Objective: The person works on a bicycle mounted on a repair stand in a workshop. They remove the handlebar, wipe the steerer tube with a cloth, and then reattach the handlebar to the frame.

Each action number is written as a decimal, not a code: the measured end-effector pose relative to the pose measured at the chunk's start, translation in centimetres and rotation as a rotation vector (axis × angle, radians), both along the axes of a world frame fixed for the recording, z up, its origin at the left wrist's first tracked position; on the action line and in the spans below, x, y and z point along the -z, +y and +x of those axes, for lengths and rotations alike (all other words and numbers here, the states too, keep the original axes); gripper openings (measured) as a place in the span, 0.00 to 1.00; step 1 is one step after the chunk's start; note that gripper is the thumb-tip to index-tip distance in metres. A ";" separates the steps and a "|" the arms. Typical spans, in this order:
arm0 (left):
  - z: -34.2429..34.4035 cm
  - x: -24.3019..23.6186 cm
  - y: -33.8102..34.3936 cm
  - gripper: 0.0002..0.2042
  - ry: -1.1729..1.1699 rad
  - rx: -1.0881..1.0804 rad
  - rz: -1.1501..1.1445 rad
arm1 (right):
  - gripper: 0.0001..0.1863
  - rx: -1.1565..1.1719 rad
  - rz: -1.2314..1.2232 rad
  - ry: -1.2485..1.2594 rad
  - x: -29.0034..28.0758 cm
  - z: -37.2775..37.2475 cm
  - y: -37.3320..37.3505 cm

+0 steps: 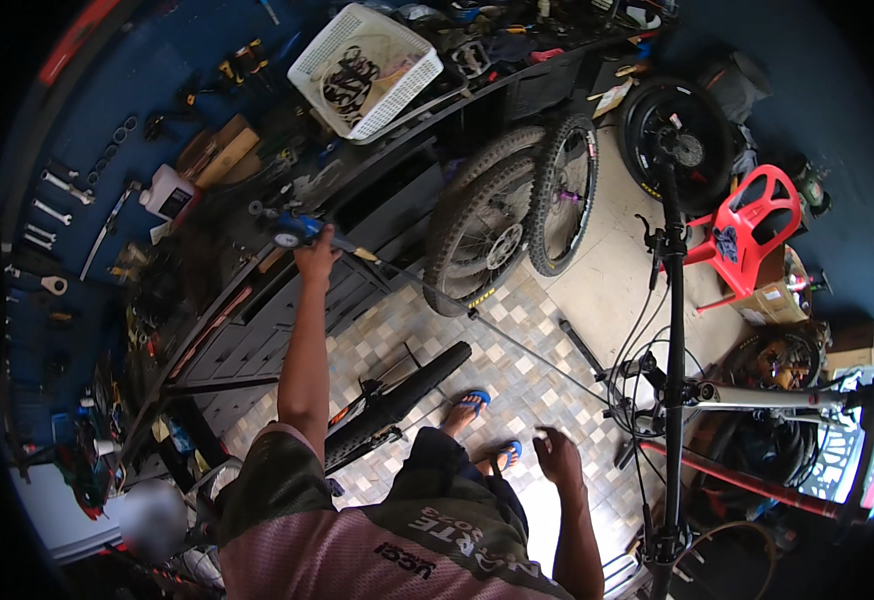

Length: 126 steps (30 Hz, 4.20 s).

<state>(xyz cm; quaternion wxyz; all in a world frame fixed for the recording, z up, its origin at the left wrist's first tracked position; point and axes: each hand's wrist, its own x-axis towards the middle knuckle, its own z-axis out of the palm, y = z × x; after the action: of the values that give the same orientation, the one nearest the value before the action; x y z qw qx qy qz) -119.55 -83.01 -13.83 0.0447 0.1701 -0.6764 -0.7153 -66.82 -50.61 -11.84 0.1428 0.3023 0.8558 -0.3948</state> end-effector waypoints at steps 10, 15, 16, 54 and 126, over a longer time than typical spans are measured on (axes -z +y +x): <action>21.6 -7.2 7.8 0.17 -0.139 0.542 0.388 | 0.25 -0.291 -0.336 0.334 -8.2 -19.2 -5.4; 24.8 -4.0 6.7 0.16 -0.229 0.642 0.440 | 0.23 -0.155 -0.699 0.170 -4.1 -14.7 -5.6; 25.3 -3.7 6.7 0.17 -0.247 0.664 0.414 | 0.23 -0.125 -0.753 0.159 -4.4 -14.3 -6.1; -21.0 -7.2 1.4 0.33 -0.236 -0.025 -0.743 | 0.21 0.091 0.015 -0.176 2.3 8.3 -0.6; 29.9 0.7 18.9 0.27 -0.626 1.377 0.090 | 0.26 0.918 -0.274 0.218 12.1 21.2 -6.6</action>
<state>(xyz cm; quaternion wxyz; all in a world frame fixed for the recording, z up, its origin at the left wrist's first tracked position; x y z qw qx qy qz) -89.61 -64.12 -14.53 -0.6132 -0.0939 -0.5810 -0.5269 -45.60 -57.22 -23.98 -0.0981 0.5835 0.5844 -0.5554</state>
